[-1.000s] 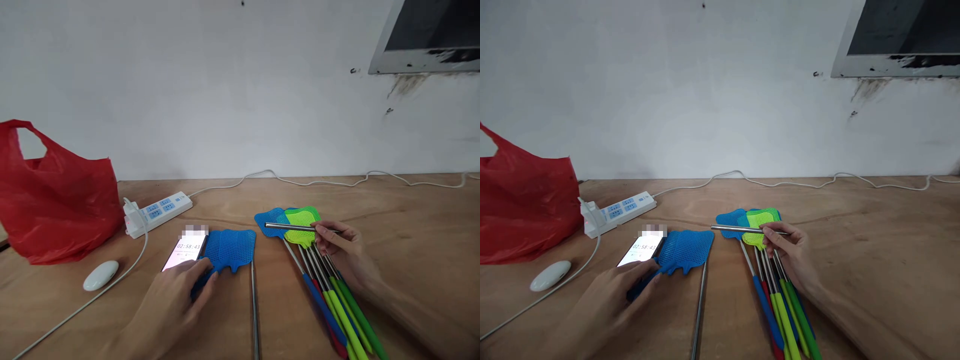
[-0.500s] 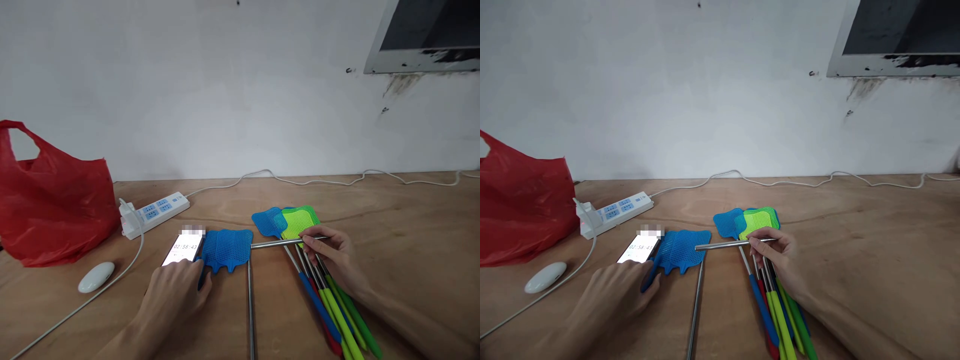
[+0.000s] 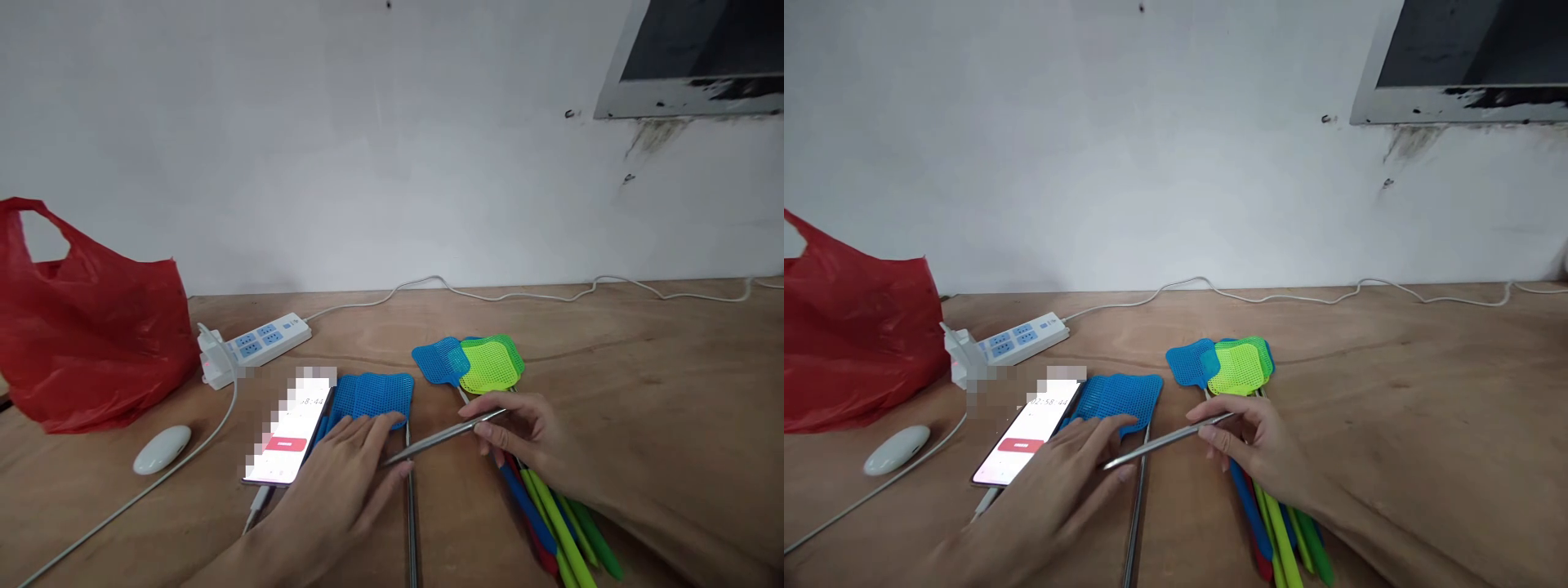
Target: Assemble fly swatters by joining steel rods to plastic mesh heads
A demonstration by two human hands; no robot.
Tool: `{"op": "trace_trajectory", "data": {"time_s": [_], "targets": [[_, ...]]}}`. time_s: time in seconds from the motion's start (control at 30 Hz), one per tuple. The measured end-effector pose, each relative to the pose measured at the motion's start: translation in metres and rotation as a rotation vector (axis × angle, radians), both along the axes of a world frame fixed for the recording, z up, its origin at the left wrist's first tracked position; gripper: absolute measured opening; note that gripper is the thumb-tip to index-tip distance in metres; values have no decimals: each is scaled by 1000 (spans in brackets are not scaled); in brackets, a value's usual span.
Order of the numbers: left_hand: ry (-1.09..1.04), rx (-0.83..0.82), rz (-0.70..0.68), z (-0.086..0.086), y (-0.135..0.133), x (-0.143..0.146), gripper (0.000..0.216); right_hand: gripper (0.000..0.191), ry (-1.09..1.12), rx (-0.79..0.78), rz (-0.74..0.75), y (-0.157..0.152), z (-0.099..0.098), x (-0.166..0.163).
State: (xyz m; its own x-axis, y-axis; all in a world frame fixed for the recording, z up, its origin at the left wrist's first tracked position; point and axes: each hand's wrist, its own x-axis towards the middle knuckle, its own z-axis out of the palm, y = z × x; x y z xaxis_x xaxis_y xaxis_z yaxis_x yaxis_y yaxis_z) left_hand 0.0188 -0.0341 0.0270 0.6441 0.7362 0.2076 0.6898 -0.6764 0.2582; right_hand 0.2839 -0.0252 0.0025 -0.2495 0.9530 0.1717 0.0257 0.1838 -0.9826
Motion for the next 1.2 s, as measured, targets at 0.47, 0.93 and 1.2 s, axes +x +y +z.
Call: {"op": "trace_trajectory", "data": {"time_s": [0.47,0.93,1.2], "targets": [[134,-30,-49,-11,8,-7,48,32,-631,434,87,-10,5,-5],[164,-46,33,0,9,-37,51,33,-744,473,-72,2,11,34],[144,-73,-75,3,11,-49,41,27,-750,349,26,-11,13,55]]}}
